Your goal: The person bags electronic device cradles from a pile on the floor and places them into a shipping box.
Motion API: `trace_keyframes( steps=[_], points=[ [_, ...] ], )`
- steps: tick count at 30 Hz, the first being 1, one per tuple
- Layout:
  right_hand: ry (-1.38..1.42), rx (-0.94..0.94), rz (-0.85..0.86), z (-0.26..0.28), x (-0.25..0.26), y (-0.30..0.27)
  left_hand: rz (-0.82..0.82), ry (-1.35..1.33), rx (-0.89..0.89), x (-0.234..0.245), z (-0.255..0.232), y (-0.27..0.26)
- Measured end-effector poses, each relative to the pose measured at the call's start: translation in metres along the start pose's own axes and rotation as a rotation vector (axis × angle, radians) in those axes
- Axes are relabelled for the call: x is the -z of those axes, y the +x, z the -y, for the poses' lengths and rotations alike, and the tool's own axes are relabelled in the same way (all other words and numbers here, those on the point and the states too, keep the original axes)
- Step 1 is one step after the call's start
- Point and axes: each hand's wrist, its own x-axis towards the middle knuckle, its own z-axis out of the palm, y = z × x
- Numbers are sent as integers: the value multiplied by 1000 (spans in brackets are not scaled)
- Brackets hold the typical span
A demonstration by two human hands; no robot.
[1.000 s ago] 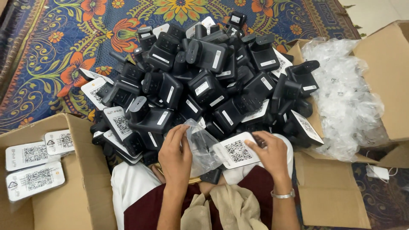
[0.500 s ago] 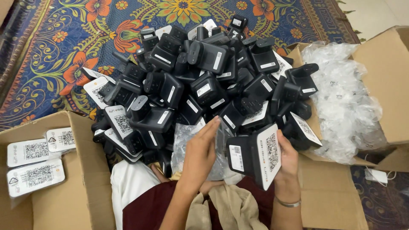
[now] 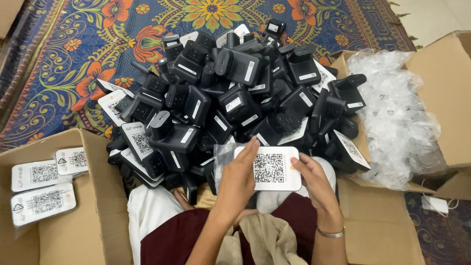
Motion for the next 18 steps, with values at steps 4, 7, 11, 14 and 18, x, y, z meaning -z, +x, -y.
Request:
trace_keyframes(
  steps=[4, 7, 11, 14, 18],
  points=[
    [7, 53, -45, -7, 6, 2, 92, -10, -30, -20, -3, -11],
    [-18, 89, -45, 3, 2, -3, 131, -41, -151, -26, -12, -11],
    [-140, 153, 63, -20, 6, -2, 261, -91, -92, -29, -30, -4],
    [-247, 245, 64, -33, -6, -1, 259, -116, -162, -41, -27, -10],
    [-489, 299, -67, -23, -47, -17, 241, -143, -233, -42, -29, -15]
  ],
)
